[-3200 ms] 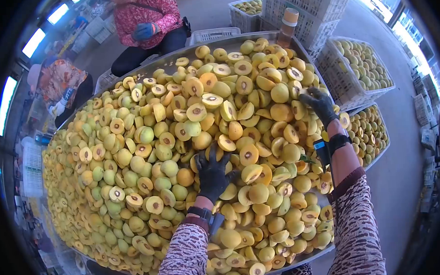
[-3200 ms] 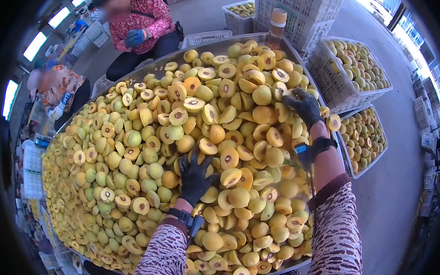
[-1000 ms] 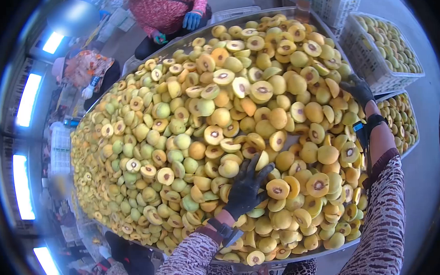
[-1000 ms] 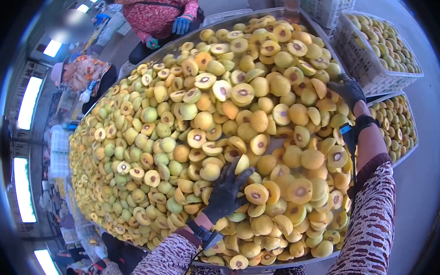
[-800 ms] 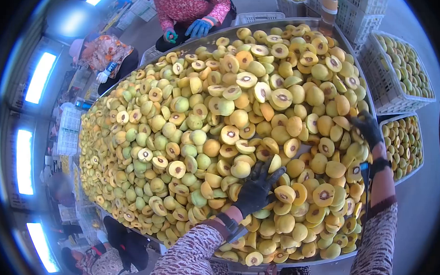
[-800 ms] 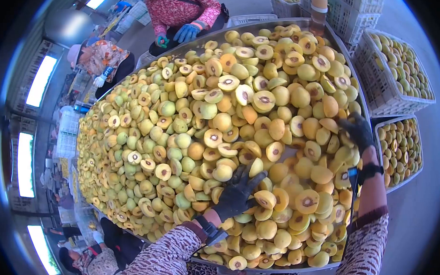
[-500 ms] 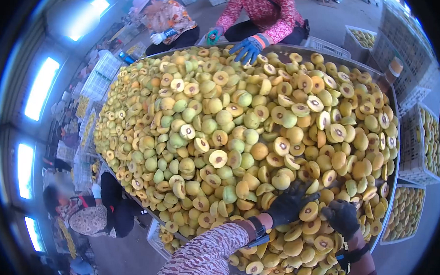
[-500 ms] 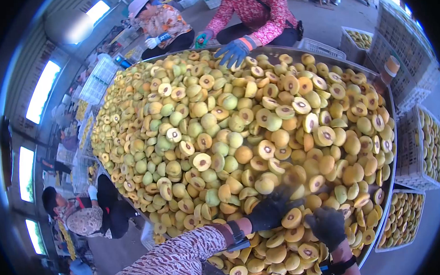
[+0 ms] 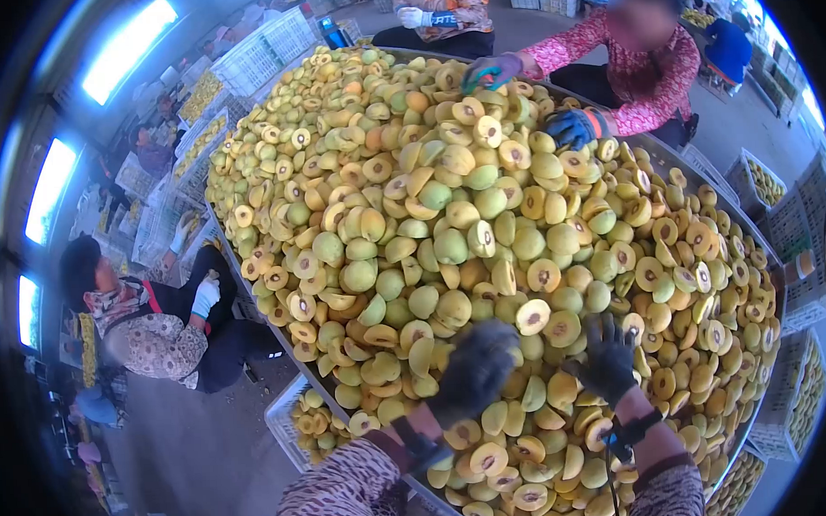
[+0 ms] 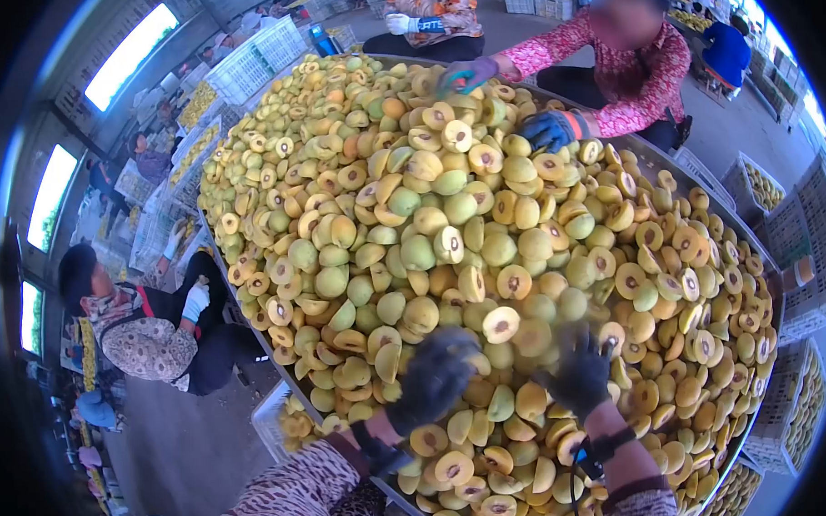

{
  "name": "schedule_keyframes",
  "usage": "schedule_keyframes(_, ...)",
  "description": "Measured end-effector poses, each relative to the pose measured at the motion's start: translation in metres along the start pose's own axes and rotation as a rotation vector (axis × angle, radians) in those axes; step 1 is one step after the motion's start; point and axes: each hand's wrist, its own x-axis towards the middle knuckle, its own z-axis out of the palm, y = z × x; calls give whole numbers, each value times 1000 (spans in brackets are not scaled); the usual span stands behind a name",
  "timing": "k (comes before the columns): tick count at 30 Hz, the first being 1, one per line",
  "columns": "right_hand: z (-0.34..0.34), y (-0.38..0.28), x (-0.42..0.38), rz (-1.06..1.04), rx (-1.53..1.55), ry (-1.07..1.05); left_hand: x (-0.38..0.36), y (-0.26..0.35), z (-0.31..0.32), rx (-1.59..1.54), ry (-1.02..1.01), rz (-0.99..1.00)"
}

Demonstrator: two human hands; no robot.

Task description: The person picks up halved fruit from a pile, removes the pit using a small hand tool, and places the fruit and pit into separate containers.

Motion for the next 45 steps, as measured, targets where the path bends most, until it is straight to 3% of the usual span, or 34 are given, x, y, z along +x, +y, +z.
schedule_keyframes(1,3,-3,-10,-71,-109,89,13,-33,-29,51,137,-26)
schedule_keyframes(2,-16,-8,-8,-70,-136,86,27,-58,-58,292,199,-74)
schedule_keyframes(4,-66,-38,1,-19,-116,-251,57,-116,-99,351,260,-46)
schedule_keyframes(5,-79,-56,18,-9,-136,-250,72,-138,-111,399,280,-22)
schedule_keyframes(7,-106,-97,68,-293,-16,-12,104,-171,-123,294,283,-46)
schedule_keyframes(10,-111,-158,189,-664,110,588,157,-208,-118,134,313,-121)
schedule_keyframes(13,-109,-226,294,-641,65,696,178,-228,-102,140,225,-118)
schedule_keyframes(15,-91,-264,327,-417,-94,307,172,-215,-98,166,157,-200)
schedule_keyframes(17,-83,-274,335,-343,-106,279,176,-224,-100,149,150,-279)
schedule_keyframes(19,-84,-278,338,-308,-122,237,178,-210,-118,312,-89,-324)
schedule_keyframes(21,-98,-276,348,-239,-162,-23,176,-218,-116,351,-82,-299)
schedule_keyframes(23,-101,-271,340,-235,-177,18,172,-219,-112,381,-65,-261)
schedule_keyframes(26,-108,-246,316,-169,-138,-192,162,-197,-116,-57,-109,-317)
schedule_keyframes(27,-101,-231,307,-142,-141,-276,151,-202,-102,-262,-224,-408)
schedule_keyframes(29,-88,-216,262,-229,-326,-265,129,-172,-78,175,-310,-154)
schedule_keyframes(30,-77,-206,240,-229,-361,-199,123,-155,-70,157,-312,-172)
schedule_keyframes(32,-49,-174,209,-202,-338,-44,116,-116,-61,283,-630,-269)
schedule_keyframes(33,-54,-167,194,-183,-302,-39,105,-108,-51,282,-631,-285)
schedule_keyframes(35,-58,-154,163,-199,-151,-45,65,-90,-24,406,-352,-145)
schedule_keyframes(37,-45,-140,124,-143,-220,72,41,-66,-5,376,-362,-189)
schedule_keyframes(39,-39,-115,94,-45,-4,-30,24,-47,6,269,-367,-204)
schedule_keyframes(41,-31,-99,64,-30,4,41,6,-17,10,407,-385,-144)
schedule_keyframes(43,-30,-91,42,-13,37,124,-10,4,5,357,-264,-132)
schedule_keyframes(45,-42,-74,23,135,50,-120,-19,16,-4,296,-337,-146)
